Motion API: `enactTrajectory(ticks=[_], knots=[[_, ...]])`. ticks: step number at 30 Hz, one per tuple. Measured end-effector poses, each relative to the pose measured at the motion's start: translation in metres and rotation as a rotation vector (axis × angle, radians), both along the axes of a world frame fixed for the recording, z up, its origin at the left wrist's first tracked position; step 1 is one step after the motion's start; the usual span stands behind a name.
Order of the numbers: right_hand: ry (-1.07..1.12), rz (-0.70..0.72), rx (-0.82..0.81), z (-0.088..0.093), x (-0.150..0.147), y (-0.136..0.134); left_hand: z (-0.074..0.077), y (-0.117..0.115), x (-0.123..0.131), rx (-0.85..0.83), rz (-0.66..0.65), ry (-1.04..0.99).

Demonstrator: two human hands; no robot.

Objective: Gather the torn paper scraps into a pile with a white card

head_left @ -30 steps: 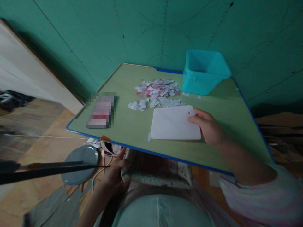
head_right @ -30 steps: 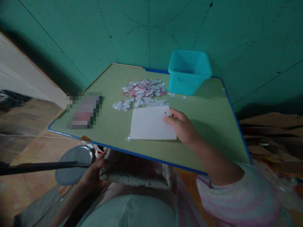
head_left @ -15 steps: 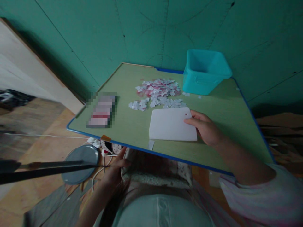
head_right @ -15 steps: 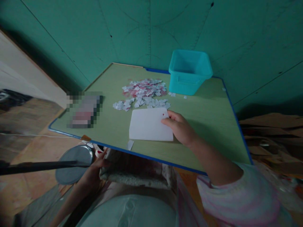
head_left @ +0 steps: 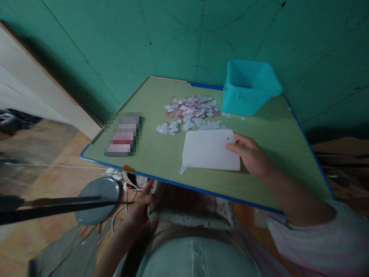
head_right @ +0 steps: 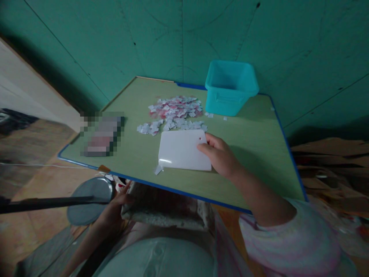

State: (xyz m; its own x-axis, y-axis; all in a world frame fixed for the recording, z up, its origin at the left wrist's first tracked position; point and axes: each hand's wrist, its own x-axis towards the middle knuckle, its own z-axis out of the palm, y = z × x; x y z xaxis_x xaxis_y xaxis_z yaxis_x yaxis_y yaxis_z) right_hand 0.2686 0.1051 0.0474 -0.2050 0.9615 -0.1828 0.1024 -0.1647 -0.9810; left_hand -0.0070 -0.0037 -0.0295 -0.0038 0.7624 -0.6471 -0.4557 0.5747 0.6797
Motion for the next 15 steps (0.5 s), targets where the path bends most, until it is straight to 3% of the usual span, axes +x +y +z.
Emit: enactTrajectory(ticks=[6, 15], knots=[[-0.04, 0.006, -0.012, 0.0035, -0.0001, -0.0008, 0.0022, -0.0016, 0.001, 0.017, 0.005, -0.118], [-0.022, -0.02, -0.083, 0.003, -0.0004, -0.0001, 0.0064, 0.0021, 0.003, 0.041, -0.023, -0.057]])
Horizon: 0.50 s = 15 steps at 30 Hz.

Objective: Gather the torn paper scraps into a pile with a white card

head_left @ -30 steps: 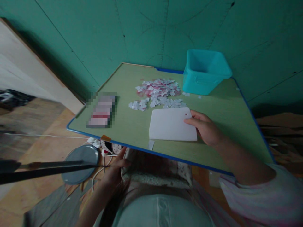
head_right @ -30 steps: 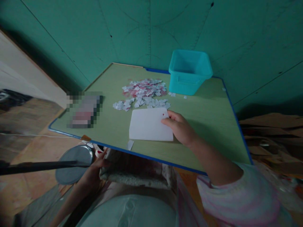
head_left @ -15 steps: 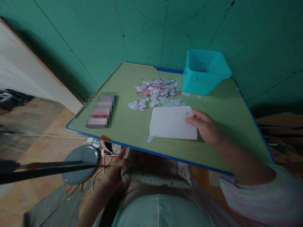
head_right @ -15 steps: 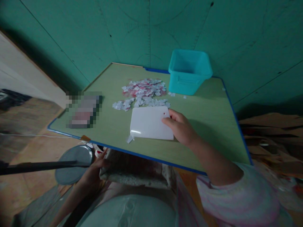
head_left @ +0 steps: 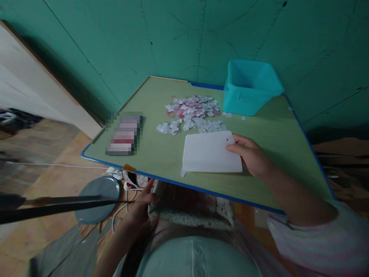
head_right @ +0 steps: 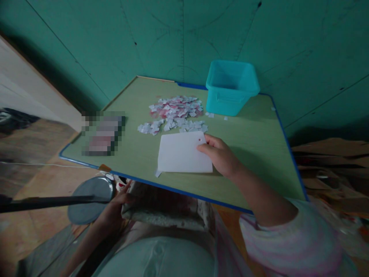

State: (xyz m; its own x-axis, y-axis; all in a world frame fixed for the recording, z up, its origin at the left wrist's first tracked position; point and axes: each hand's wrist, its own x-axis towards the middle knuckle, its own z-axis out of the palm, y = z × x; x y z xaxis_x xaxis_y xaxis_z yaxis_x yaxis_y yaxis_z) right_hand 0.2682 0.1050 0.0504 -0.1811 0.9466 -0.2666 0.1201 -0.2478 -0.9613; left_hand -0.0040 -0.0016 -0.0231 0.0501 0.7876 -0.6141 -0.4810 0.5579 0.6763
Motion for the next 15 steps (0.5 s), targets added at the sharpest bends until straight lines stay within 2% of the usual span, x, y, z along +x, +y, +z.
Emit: enactTrajectory(ticks=[5, 15], knots=[[0.041, -0.016, 0.0, 0.0, 0.001, 0.001, -0.002, -0.003, -0.001, 0.016, -0.009, -0.115], [-0.073, -0.096, 0.055, 0.0, 0.01, 0.009, 0.001, -0.005, 0.0, -0.008, 0.02, -0.074]])
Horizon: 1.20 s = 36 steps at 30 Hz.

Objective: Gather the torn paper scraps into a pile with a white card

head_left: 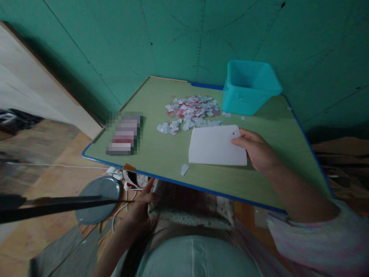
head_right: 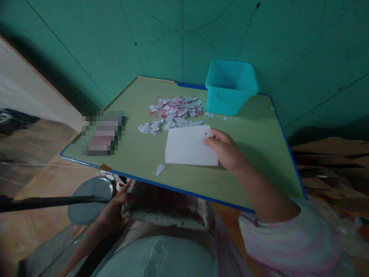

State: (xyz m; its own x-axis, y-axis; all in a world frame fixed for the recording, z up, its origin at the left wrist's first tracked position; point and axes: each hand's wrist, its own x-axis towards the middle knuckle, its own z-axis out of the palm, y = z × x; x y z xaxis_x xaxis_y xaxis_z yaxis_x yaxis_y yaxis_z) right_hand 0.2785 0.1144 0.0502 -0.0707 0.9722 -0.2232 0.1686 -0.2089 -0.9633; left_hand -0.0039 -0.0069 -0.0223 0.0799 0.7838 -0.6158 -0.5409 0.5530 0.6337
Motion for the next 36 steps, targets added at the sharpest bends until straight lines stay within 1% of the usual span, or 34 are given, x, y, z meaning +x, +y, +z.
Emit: enactTrajectory(ticks=[5, 11, 13, 15, 19, 22, 25, 29, 32, 36], knots=[[-0.016, 0.005, -0.024, 0.001, 0.003, 0.001, 0.003, 0.001, 0.002, 0.002, -0.008, 0.025], [-0.002, 0.023, -0.079, 0.006, 0.0, -0.002, 0.0, 0.001, 0.001, 0.013, -0.013, -0.008], [0.004, 0.044, -0.104, 0.007, -0.002, -0.004, -0.001, 0.001, 0.001, 0.0, -0.015, 0.001], [0.013, 0.081, -0.126, 0.007, -0.005, -0.007, 0.0, 0.0, 0.001, -0.025, 0.011, 0.002], [0.033, 0.145, -0.136, 0.007, -0.008, -0.011, 0.006, 0.0, 0.004, -0.081, 0.063, -0.029], [0.039, 0.169, -0.128, 0.006, -0.008, -0.013, 0.008, 0.001, 0.006, -0.079, 0.051, -0.013], [0.049, 0.203, -0.13, 0.007, -0.009, -0.015, 0.006, 0.002, 0.005, -0.049, 0.018, -0.01], [0.06, 0.239, -0.136, 0.009, -0.01, -0.017, 0.001, 0.001, 0.004, -0.045, 0.022, -0.018], [0.086, 0.262, -0.132, 0.009, -0.011, -0.018, 0.001, 0.001, 0.004, -0.048, 0.037, -0.018], [0.108, 0.269, -0.135, 0.008, -0.011, -0.019, 0.001, 0.001, 0.004, -0.014, 0.008, -0.013]])
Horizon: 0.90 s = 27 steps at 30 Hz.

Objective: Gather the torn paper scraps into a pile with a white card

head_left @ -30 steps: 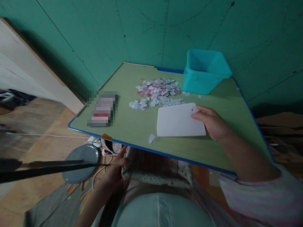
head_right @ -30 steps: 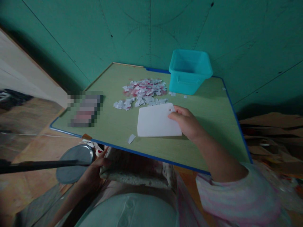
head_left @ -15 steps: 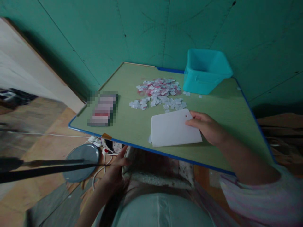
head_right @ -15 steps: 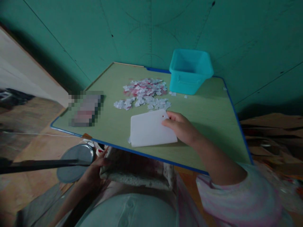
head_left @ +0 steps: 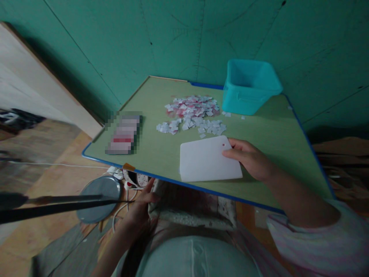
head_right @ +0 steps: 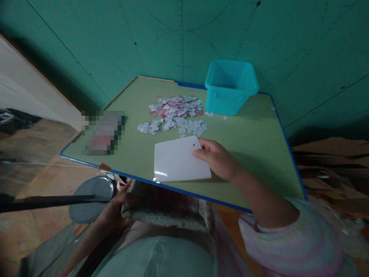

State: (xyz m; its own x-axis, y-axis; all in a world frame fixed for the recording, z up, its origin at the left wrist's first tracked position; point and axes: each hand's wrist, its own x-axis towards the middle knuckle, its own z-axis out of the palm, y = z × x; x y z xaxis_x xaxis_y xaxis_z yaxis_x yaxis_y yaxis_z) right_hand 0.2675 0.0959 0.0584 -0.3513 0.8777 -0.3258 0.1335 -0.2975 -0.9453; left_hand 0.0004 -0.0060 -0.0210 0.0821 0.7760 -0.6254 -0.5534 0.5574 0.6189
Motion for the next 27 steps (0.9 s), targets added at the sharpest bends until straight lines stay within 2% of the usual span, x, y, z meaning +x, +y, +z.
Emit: enactTrajectory(ticks=[8, 14, 17, 22, 24, 27], knots=[[0.033, 0.03, -0.051, -0.001, -0.001, -0.001, 0.0, -0.001, -0.001, 0.007, -0.002, -0.026], [0.007, 0.165, 0.032, 0.001, -0.001, -0.005, -0.004, 0.001, -0.001, 0.038, 0.01, -0.025], [-0.043, 0.258, 0.194, 0.003, -0.001, -0.012, -0.002, 0.002, 0.001, 0.016, 0.021, -0.013], [-0.326, 0.451, 0.632, 0.004, -0.001, -0.02, 0.002, 0.003, 0.001, 0.015, 0.012, -0.037], [-0.346, 0.459, 0.71, 0.004, -0.002, -0.02, 0.002, 0.003, -0.001, 0.008, 0.008, -0.025], [-0.298, 0.404, 0.732, 0.005, -0.001, -0.021, -0.001, 0.002, -0.003, 0.011, 0.003, -0.013]])
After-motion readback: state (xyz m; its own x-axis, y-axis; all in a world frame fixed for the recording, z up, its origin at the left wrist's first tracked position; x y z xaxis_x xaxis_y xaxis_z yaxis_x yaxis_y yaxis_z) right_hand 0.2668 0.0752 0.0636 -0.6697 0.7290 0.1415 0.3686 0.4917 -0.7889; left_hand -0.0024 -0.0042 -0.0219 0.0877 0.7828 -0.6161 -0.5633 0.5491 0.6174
